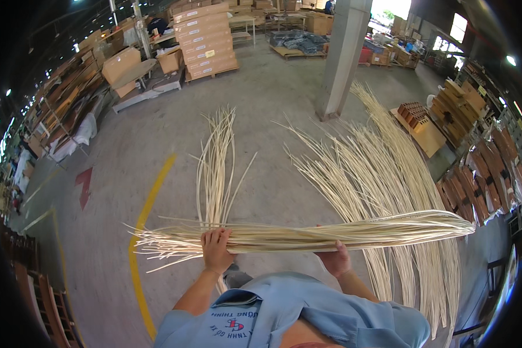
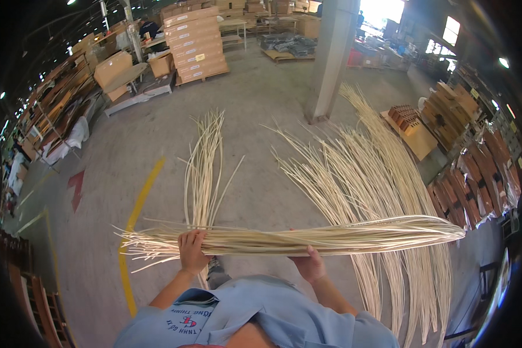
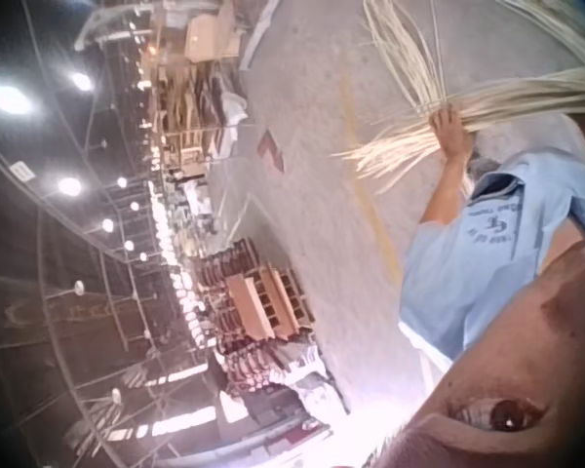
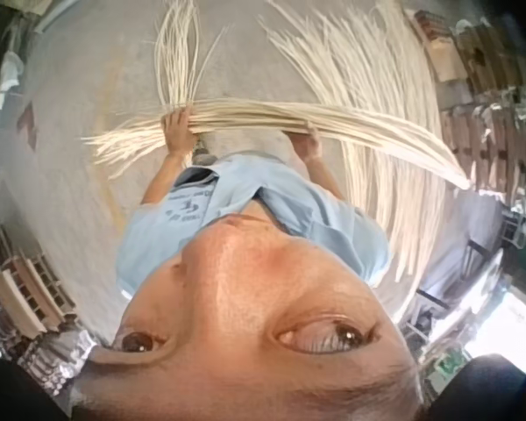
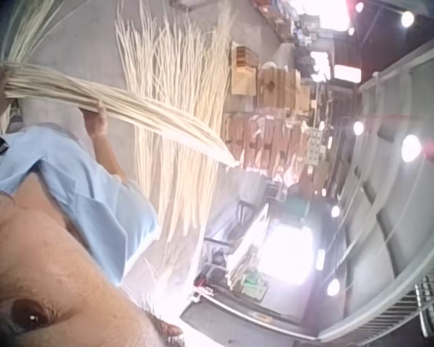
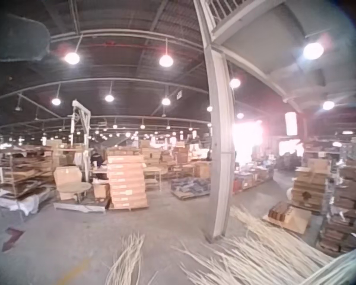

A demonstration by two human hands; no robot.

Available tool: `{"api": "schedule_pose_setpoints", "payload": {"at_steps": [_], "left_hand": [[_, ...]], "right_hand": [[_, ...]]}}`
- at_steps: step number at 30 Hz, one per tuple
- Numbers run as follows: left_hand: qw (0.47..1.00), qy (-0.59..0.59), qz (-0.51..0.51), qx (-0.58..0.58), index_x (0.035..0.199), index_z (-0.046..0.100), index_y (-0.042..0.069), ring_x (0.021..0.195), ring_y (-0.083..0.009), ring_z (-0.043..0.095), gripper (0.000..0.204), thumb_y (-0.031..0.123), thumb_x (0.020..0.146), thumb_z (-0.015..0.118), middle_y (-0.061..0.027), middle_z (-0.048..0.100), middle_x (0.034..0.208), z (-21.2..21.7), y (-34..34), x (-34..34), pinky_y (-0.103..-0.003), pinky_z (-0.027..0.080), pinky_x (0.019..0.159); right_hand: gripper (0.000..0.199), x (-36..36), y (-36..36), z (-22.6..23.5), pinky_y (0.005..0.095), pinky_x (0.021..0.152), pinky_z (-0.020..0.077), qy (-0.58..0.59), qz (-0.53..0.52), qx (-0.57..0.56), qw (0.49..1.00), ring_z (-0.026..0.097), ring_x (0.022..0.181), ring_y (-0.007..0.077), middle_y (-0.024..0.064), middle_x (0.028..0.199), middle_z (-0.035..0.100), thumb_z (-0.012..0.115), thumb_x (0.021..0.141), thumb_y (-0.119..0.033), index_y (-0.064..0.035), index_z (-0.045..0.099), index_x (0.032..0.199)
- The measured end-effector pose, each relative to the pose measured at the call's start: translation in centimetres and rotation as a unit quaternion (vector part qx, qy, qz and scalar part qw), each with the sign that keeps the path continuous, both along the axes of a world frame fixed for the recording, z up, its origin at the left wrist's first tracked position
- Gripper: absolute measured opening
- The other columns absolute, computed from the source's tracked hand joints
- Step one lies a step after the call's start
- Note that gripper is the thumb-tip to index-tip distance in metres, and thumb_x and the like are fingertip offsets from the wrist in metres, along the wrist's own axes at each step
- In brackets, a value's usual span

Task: The person gathers thin wooden sticks from the floor, aligns them into bundles, and secures them with rubber bands. The person repeatedly picks up sticks, aligns them, and ties them into bundles while sitting on the floor.

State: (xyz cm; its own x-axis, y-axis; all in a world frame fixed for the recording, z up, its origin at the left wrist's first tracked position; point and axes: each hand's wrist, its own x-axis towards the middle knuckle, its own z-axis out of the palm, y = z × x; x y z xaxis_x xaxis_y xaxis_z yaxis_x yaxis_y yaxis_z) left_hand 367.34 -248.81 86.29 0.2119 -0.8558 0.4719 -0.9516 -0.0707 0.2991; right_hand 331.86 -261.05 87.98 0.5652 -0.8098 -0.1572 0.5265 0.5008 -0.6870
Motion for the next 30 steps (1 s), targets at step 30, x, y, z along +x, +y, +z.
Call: {"api": "schedule_pose_setpoints", "payload": {"at_steps": [30], "left_hand": [[0.89,-0.098,-0.359,0.265,0.152,0.047,0.021,0.137,-0.0374,0.045,0.096,0.04,0.069,0.091,-0.0157,0.055,0.14,2.2,-2.6,20.4,-0.051,0.033,0.117]], "right_hand": [[0.071,17.6,22.7,-5.4,0.0643,0.117,0.03,-0.096,-0.385,0.143,0.907,0.042,0.143,0.0354,0.0149,0.15,0.049,0.066,0.089,-0.054,-0.0133,0.049,0.144]]}}
